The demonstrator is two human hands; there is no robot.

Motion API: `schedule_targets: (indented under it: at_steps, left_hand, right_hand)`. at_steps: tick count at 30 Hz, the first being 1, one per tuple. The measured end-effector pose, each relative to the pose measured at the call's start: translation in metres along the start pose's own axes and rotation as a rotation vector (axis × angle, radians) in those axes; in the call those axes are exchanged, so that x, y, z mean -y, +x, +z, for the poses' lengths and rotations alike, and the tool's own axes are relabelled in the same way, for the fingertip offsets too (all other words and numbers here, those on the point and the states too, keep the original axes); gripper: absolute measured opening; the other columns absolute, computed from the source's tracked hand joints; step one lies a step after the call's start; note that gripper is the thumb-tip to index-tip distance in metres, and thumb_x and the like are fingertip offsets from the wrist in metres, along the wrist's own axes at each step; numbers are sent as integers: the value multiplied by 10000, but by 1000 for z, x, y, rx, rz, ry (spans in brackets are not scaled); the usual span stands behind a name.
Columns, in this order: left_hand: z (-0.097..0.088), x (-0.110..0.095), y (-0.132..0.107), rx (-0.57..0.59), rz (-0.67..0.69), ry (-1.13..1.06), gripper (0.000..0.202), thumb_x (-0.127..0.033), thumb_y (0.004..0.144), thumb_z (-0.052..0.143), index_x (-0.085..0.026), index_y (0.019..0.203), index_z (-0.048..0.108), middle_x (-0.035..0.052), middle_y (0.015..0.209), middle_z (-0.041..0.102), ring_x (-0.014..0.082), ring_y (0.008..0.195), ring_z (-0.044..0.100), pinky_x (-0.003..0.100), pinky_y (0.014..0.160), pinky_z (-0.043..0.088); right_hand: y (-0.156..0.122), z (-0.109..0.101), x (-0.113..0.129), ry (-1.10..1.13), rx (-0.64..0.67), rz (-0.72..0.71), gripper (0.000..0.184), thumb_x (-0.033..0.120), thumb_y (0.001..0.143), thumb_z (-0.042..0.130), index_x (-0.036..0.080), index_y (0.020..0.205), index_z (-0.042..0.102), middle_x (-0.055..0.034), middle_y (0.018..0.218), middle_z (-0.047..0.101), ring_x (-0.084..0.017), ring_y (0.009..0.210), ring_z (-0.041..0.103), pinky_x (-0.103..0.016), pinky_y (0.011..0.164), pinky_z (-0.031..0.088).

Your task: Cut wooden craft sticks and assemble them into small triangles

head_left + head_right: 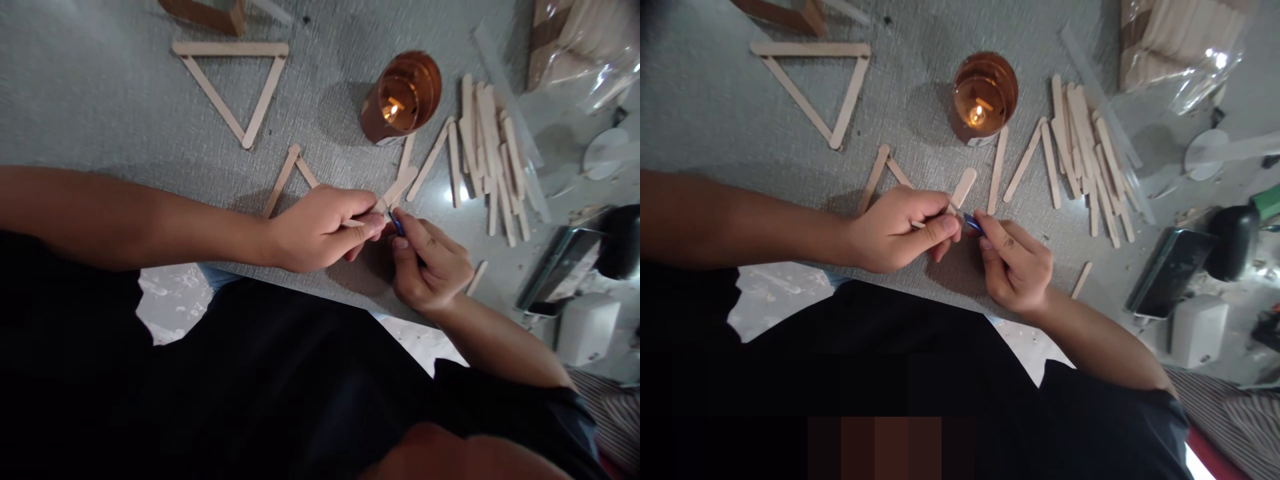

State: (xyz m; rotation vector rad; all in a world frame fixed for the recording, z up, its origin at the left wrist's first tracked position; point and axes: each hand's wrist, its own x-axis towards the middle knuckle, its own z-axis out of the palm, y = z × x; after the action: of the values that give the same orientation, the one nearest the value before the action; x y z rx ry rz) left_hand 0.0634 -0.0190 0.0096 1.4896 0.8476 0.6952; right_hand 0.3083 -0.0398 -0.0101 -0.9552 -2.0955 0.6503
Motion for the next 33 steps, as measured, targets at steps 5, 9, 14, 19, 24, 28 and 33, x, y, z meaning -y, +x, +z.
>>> schedule_targets:
  at_steps: [5, 9, 14, 19, 24, 28, 33]
  left_hand:
    - [1, 6, 3, 17, 99, 154, 376, -351, 1064, 565, -200, 723, 521, -17, 622, 621, 86, 561, 555, 266, 586, 415]
    - [4, 11, 3, 19, 172, 216, 358, -295, 1076, 510, -190, 737, 555, 2, 693, 640, 91, 620, 579, 261, 626, 440]
    - [3, 9, 2, 45, 134, 223, 368, -304, 1078, 487, -196, 730, 537, 17, 737, 670, 107, 658, 607, 277, 660, 472]
    - [2, 6, 3, 28, 163, 203, 400, -251, 1069, 492, -200, 672, 472, -14, 637, 556, 93, 592, 540, 280, 621, 420]
    - [3, 9, 3, -2, 182, 242, 399, -261, 1062, 497, -211, 682, 390, -28, 605, 512, 85, 537, 466, 282, 594, 382]
    - [6, 12, 1, -55, 202, 310, 386, -276, 1066, 473, -221, 701, 362, -27, 603, 528, 89, 529, 443, 294, 576, 341]
    - [7, 12, -1, -70, 218, 374, 395, -346, 1084, 455, -226, 717, 373, -33, 582, 511, 97, 510, 401, 314, 559, 308]
  right_hand:
    - [-2, 1, -2, -57, 2, -60, 604, 80, 973, 649, 250, 1553, 644, -71, 1112, 800, -136, 859, 767, -233, 728, 642]
    - [-3, 2, -2, -96, -8, -85, 580, 88, 984, 641, 244, 1543, 645, -80, 1123, 802, -138, 862, 772, -236, 724, 650]
    - [-2, 2, -1, -81, -11, -80, 602, 60, 968, 655, 244, 1542, 647, -77, 1112, 799, -143, 879, 776, -243, 740, 660]
    - [-2, 3, -1, -63, -33, -90, 628, 25, 942, 664, 233, 1534, 656, -78, 1135, 800, -143, 900, 779, -244, 756, 662]
    - [-3, 3, -2, -104, -27, -86, 582, 69, 968, 653, 230, 1528, 656, -87, 1129, 807, -161, 882, 783, -267, 740, 671]
    - [-2, 3, -1, -82, -40, -104, 611, 36, 946, 656, 215, 1530, 659, -92, 1152, 809, -160, 905, 785, -261, 772, 673]
    - [-1, 2, 1, -107, -35, -119, 626, 24, 943, 641, 220, 1537, 653, -89, 1178, 804, -153, 905, 786, -240, 770, 670]
